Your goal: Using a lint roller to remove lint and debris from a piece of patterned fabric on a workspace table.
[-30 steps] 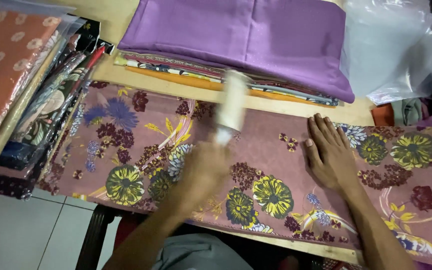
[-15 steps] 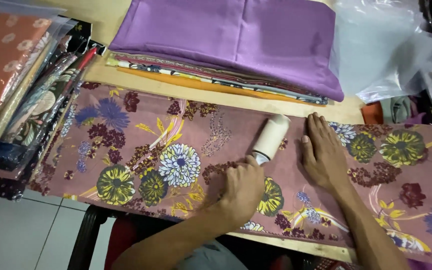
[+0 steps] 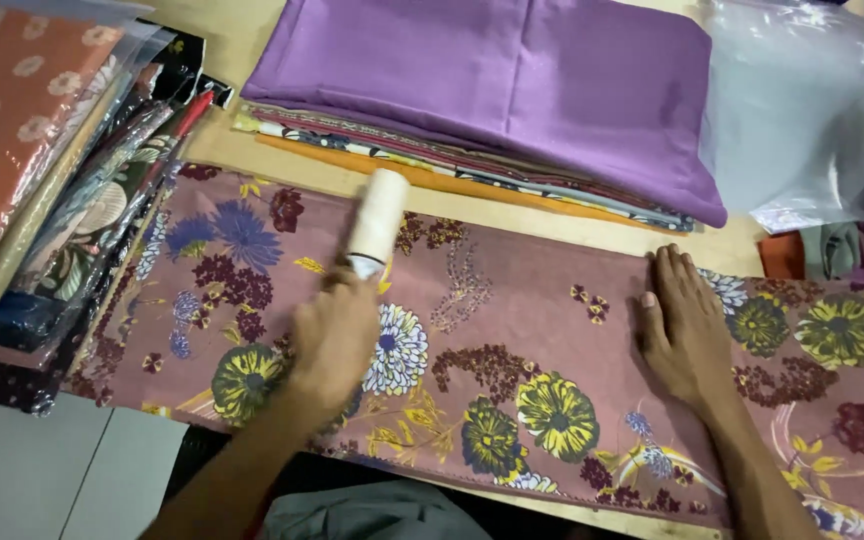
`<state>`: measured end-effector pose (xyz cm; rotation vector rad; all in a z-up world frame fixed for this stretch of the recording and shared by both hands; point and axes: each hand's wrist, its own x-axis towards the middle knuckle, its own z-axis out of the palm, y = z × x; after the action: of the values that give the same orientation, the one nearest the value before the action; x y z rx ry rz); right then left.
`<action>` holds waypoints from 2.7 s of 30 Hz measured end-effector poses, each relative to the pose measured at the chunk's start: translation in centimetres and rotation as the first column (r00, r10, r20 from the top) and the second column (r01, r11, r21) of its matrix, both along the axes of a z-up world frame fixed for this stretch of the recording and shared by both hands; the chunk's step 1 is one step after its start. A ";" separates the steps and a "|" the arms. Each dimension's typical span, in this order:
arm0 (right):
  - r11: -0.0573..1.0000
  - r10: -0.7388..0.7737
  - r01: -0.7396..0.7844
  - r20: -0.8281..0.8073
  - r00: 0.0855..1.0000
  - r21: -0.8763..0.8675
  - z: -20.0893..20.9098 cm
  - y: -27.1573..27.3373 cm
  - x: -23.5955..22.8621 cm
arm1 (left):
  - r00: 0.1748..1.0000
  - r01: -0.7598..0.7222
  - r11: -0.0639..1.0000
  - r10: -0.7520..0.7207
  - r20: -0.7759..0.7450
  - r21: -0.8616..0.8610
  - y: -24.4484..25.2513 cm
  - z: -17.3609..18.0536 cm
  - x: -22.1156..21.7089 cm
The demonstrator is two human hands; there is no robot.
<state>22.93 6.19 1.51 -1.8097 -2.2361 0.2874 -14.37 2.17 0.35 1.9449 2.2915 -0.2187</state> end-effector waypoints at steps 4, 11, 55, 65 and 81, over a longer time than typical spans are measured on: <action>1.000 -0.018 0.018 0.000 1.000 -0.017 0.0 0.1 -0.1 | 0.998 -0.013 0.999 0.010 -0.054 -0.042 0.1 1.0 -5.6; 1.000 -0.004 0.004 0.010 1.000 0.001 0.4 0.0 -0.5 | 0.965 -0.116 0.991 0.097 -0.245 -0.065 -0.2 2.1 -12.5; 0.978 -0.148 0.044 -0.526 0.837 -0.205 1.9 -3.5 -24.1 | 0.501 0.566 0.613 -0.787 0.360 0.551 5.3 -3.5 -5.0; 0.984 -0.114 0.103 -0.071 0.991 -0.142 -1.8 -4.2 -24.6 | 0.677 0.580 0.745 -0.666 0.314 0.329 5.1 -0.4 -6.2; 0.972 -0.049 0.095 0.211 0.976 -0.215 0.2 -3.3 -15.9 | 0.728 0.549 0.811 -0.583 0.361 0.203 6.8 -0.8 -7.0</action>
<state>7.06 2.92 1.69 -2.1206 -2.3478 0.3681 -21.41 8.97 -0.42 2.4084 1.4156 0.2223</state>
